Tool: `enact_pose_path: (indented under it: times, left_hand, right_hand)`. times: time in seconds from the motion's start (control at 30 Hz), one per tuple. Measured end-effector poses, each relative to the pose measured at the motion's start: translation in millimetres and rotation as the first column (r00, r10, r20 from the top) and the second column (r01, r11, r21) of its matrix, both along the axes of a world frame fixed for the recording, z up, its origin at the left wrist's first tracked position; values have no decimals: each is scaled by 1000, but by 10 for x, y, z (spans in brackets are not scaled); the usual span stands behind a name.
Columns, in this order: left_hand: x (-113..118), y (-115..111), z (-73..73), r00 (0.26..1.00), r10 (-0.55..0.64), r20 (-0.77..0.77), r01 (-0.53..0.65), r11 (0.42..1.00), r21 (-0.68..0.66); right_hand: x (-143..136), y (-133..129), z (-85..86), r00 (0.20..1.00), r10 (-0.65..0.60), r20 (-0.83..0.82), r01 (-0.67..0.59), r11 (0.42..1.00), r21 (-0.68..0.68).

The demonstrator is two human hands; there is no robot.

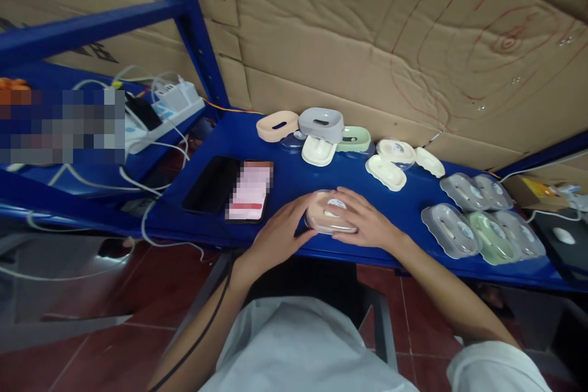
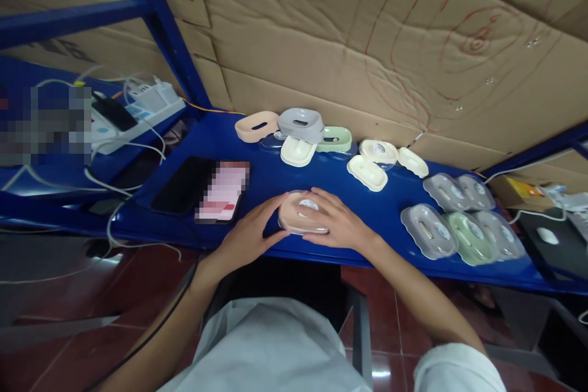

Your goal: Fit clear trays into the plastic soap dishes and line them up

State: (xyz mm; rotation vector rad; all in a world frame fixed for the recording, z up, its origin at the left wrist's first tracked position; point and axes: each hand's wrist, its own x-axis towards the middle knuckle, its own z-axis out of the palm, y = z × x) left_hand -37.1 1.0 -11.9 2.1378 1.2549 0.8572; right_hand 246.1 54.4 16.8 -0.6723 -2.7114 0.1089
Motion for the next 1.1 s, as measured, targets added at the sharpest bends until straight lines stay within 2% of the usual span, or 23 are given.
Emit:
enact_pose_path:
  times: [0.2, 0.33, 0.47, 0.6, 0.7, 0.77, 0.83, 0.9, 0.97, 1.03, 1.1]
  left_hand:
    - [-9, 17, 6, 999, -24, -21, 26, 998, 65]
    - [19, -33, 5, 998, 61, 12, -62, 991, 121]
    - [112, -230, 55, 991, 115, 68, -128, 961, 243]
    - [149, -314, 91, 977, 186, 103, -208, 936, 285]
    - [157, -129, 122, 956, 289, 57, -293, 913, 284]
    - [228, 105, 161, 951, 308, -35, -290, 924, 249]
    - [367, 385, 207, 943, 276, -188, -241, 952, 187]
    - [531, 655, 247, 940, 259, -222, -223, 959, 174]
    - [656, 849, 268, 936, 261, -238, -225, 960, 168]
    - [701, 921, 266, 933, 259, -249, -223, 961, 162]
    - [668, 865, 242, 933, 253, -255, -217, 963, 161]
  right_hand:
    - [59, -28, 18, 997, -20, 78, 21, 1000, -9]
    - [64, -60, 39, 986, -158, 59, 159, 987, 1]
    - [217, -91, -9, 931, -366, -6, 365, 928, 73]
    - [480, -100, -53, 833, -553, -6, 549, 827, 122]
    - [631, -62, -19, 731, -679, 72, 653, 726, 218]
    - [648, 0, 26, 673, -737, 69, 698, 663, 270]
    - [569, 93, 80, 654, -757, 11, 727, 632, 267]
    - [401, 215, 144, 686, -727, -37, 714, 661, 231]
    - [178, 368, 224, 754, -656, -47, 650, 734, 197]
    - [-54, 557, 318, 803, -594, -38, 591, 787, 180]
    - [-262, 775, 410, 818, -575, -22, 569, 804, 174]
